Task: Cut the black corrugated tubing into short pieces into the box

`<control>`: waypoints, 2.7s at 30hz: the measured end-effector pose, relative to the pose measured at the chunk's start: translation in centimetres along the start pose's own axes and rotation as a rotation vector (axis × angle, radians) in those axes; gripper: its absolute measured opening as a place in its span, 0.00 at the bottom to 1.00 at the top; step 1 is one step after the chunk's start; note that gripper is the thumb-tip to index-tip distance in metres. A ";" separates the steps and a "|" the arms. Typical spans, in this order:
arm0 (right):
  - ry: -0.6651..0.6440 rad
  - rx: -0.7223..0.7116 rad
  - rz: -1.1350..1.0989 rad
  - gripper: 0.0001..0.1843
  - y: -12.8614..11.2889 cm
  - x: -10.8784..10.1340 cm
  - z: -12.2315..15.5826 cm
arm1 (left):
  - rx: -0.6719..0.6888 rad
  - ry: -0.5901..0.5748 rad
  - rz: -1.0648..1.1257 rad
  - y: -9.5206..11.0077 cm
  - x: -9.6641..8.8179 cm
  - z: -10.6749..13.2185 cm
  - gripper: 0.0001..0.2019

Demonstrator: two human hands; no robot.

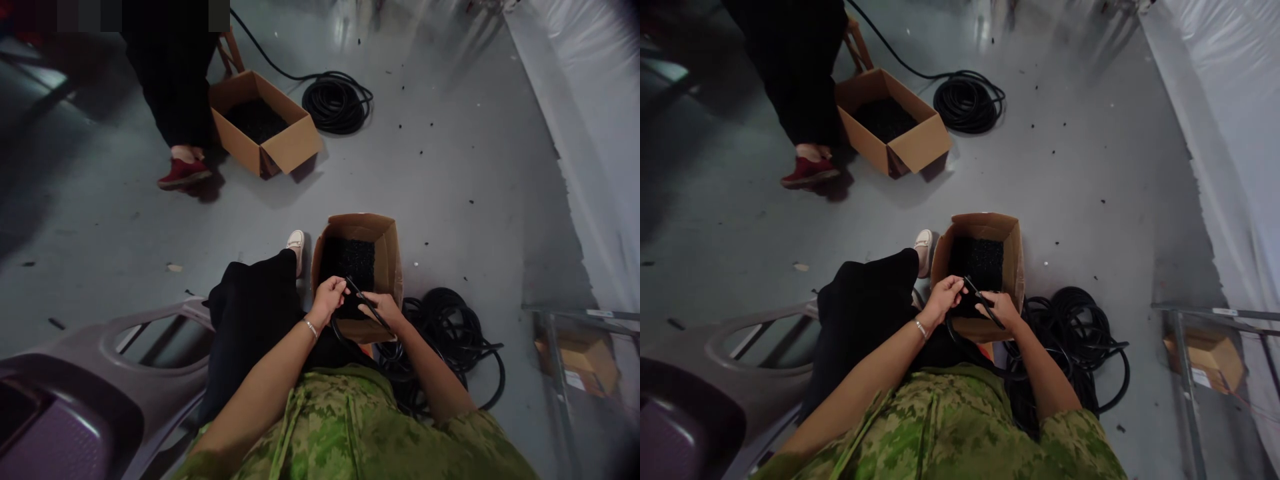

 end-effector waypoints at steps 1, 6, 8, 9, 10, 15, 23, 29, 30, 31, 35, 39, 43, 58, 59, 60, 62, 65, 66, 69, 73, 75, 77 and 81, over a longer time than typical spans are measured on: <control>0.011 -0.005 0.026 0.18 0.0 0.1 0.1 | -0.006 0.001 -0.003 0.0 0.0 0.0 0.11; 0.060 -0.001 0.122 0.17 -0.3 0.8 0.6 | -0.022 0.000 -0.008 -0.1 0.1 0.1 0.10; 0.072 0.004 0.132 0.17 -0.6 1.0 0.7 | -0.036 0.012 -0.010 -0.1 0.1 0.2 0.10; 0.072 0.006 0.134 0.17 -0.7 1.0 0.7 | -0.042 0.019 -0.013 -0.1 0.1 0.2 0.10; 0.068 0.008 0.137 0.17 -0.8 1.1 0.6 | -0.044 0.023 -0.016 -0.1 0.1 0.2 0.10; 0.049 0.003 0.146 0.14 -1.4 0.9 0.3 | -0.028 0.034 -0.029 0.2 -0.1 0.4 0.12; -0.071 0.098 -0.168 0.25 -0.9 0.5 0.3 | 0.005 0.015 -0.001 0.3 0.0 0.6 0.13; -0.146 0.104 -0.324 0.29 -0.8 0.4 -0.4 | -0.011 0.001 0.008 0.4 0.1 0.5 0.13; -0.152 0.087 -0.329 0.29 -1.0 0.4 -0.6 | -0.011 0.000 0.008 0.4 0.2 0.6 0.13; -0.159 0.074 -0.330 0.29 -1.1 0.3 -0.8 | -0.010 -0.002 0.008 0.4 0.2 0.6 0.13; -0.161 0.027 -0.285 0.27 -1.9 0.0 -1.5 | -0.006 -0.010 0.014 0.4 0.3 0.6 0.13; -0.146 -0.012 -0.239 0.26 -2.1 -0.2 -2.1 | -0.013 -0.006 0.022 0.2 0.3 0.4 0.12; -0.144 -0.002 -0.199 0.27 -1.7 -0.2 -2.3 | -0.023 0.008 0.021 -0.2 0.3 0.3 0.11; -0.029 -0.020 0.038 0.17 0.2 -0.2 -0.6 | -0.043 -0.052 -0.012 -0.6 0.7 -0.1 0.13; -0.025 -0.019 0.083 0.16 0.4 -0.2 -0.4 | -0.050 -0.045 -0.012 -0.6 0.7 -0.1 0.13; -0.025 -0.018 0.125 0.14 0.5 -0.1 -0.3 | -0.058 -0.039 -0.014 -0.6 0.7 -0.1 0.13; -0.026 -0.014 0.189 0.13 0.5 0.2 0.0 | -0.077 -0.028 -0.027 -0.6 0.7 -0.1 0.12; -0.013 0.001 0.230 0.12 0.2 0.4 0.2 | -0.109 -0.014 -0.063 -0.7 0.6 -0.1 0.10; -0.010 0.006 0.226 0.13 0.1 0.5 0.2 | -0.115 -0.007 -0.077 -0.8 0.5 -0.1 0.09; -0.033 0.026 0.181 0.16 0.3 0.6 0.1 | -0.120 -0.022 -0.127 -1.0 0.3 -0.2 0.08; -0.073 0.042 0.126 0.18 0.9 0.6 0.0 | -0.125 -0.119 -0.197 -1.6 0.3 -0.4 0.10; -0.063 0.036 0.129 0.18 1.0 0.7 0.1 | -0.135 -0.118 -0.203 -1.9 0.3 -0.5 0.10; -0.034 0.049 0.165 0.17 0.8 1.0 0.3 | -0.148 -0.091 -0.201 -2.0 0.2 -0.7 0.10; -0.010 0.093 0.268 0.15 -0.1 1.7 0.6 | -0.175 -0.029 -0.195 -2.0 -0.1 -0.9 0.11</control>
Point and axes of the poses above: each hand's wrist, its own z-axis away from the middle knuckle, its own x-axis out of the palm, y = z × x, the point moved 2 cm from there along -z, towards the middle knuckle, and after that the axes turned 1 degree about z, right-handed, at the moved point
